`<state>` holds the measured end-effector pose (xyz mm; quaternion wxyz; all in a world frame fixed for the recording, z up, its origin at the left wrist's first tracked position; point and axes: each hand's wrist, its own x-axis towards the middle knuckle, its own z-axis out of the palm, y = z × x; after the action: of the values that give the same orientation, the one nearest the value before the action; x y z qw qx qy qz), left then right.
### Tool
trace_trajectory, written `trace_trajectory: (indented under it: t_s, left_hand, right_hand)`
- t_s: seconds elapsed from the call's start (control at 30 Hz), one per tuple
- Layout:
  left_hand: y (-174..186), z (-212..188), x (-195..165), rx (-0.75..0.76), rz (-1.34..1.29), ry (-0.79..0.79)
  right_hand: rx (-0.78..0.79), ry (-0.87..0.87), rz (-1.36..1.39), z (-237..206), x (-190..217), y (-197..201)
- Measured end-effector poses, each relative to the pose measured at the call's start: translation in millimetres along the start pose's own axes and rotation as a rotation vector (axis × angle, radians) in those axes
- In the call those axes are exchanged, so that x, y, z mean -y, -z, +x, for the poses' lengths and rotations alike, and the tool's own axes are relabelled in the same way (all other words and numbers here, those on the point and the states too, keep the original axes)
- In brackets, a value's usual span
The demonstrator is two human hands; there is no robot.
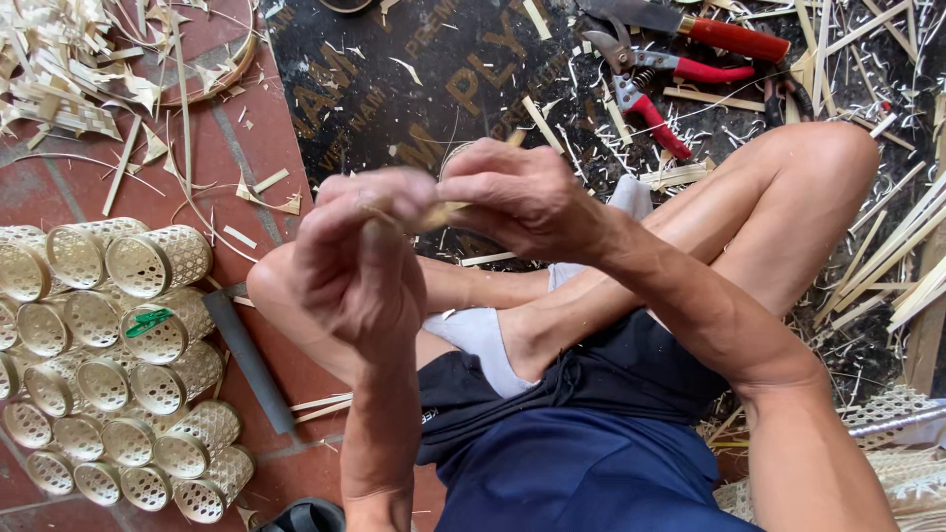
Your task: The person sits on the floor assembling a woven bamboo basket/lampshade. They bend and fit thin bamboo strips, press a woven cylinder into shape, attach a rim strip around the edge, trim strip ends with pliers, and fit a woven circular base into the bottom of the basket.
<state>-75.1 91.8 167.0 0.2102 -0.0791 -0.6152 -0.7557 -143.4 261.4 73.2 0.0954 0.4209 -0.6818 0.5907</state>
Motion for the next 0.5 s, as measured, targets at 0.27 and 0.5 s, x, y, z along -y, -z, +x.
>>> trace_trajectory:
  t_s: [0.27,0.5]
  left_hand:
    - [18.5,-17.9,-47.1,0.239,0.442,0.15]
    - [40.9,-21.4,-14.4,0.204,0.399,0.188]
  right_hand:
    - [0.328,-0.571,-1.071,-75.5,-86.9,89.7]
    - [0.463,-0.845,-1.092,-116.2,-163.8,109.3]
